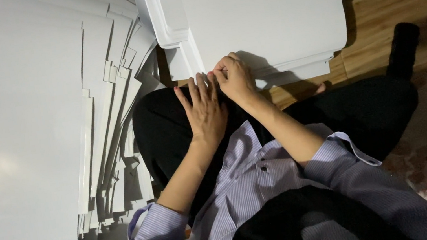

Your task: The person prepares packaging materials by applying adhesive tape to white cardstock sheets one at a time and stacking them.

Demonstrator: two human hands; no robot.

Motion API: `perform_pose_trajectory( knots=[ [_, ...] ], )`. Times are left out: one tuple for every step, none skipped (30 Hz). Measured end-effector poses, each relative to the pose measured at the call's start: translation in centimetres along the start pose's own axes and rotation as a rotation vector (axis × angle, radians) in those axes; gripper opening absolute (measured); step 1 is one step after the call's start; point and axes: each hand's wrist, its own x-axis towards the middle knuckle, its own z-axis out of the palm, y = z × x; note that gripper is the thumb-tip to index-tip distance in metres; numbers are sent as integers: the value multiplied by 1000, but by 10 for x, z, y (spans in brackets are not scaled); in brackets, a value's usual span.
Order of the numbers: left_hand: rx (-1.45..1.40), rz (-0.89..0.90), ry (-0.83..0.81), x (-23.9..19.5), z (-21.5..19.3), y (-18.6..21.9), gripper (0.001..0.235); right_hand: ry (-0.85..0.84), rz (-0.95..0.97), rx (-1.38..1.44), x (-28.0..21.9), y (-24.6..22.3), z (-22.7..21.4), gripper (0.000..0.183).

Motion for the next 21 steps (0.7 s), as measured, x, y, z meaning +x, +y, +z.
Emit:
perform_pose_trajectory(
  knots=[
    [13,2,-42,2,0,-1,74,4,-12,14,0,-1,-1,8],
    [25,7,-84,4,0,-2,74,8,-21,27,-1,-2,-3,8],
    [27,12,-86,5,0,-2,74,10,-16,28,1,1,-2,8],
    [42,-7,-118,6,0,-1,73,-2,-18,35,2,4,-1,8],
    [58,-26,-149,6,1,0,71,-15,-19,43,3,7,0,8],
    [60,-20,-151,7,-1,1,71,-12,-13,44,5,10,-4,8],
    [84,-26,-174,7,-3,1,73,-10,-78,57,6,14,-8,8],
    [107,-33,-196,8,-5,2,75,-7,-144,71,8,18,-12,8],
    [110,-28,-197,8,-4,2,75,-4,-139,72,10,25,-23,8],
    [143,-26,-213,9,-4,2,76,-16,-161,84,12,33,-34,11],
    [176,-24,-230,10,-3,3,77,-28,-183,95,14,41,-45,16],
    [180,-19,-227,10,-2,3,77,-21,-180,96,14,42,-60,16],
    [195,-19,-231,10,-1,3,76,-83,-232,127,13,44,-75,13],
    [209,-15,-235,10,-1,4,75,-143,-283,157,12,46,-91,12],
    [214,-7,-234,10,-4,5,75,-136,-277,158,12,57,-104,12],
    [228,-17,-248,10,-6,7,76,-186,-270,153,12,69,-116,11],
    [242,-26,-263,10,-9,9,77,-236,-263,148,11,82,-129,11],
    [250,-13,-260,10,-11,10,77,-224,-253,150,11,92,-143,11],
    [259,-21,-267,10,-12,12,77,-223,-254,137,11,103,-157,11],
    [268,-28,-271,11,-14,15,77,-219,-255,122,10,114,-171,11],
    [276,-14,-265,9,0,13,77,-205,-245,122,7,126,-182,11]
  ],
)
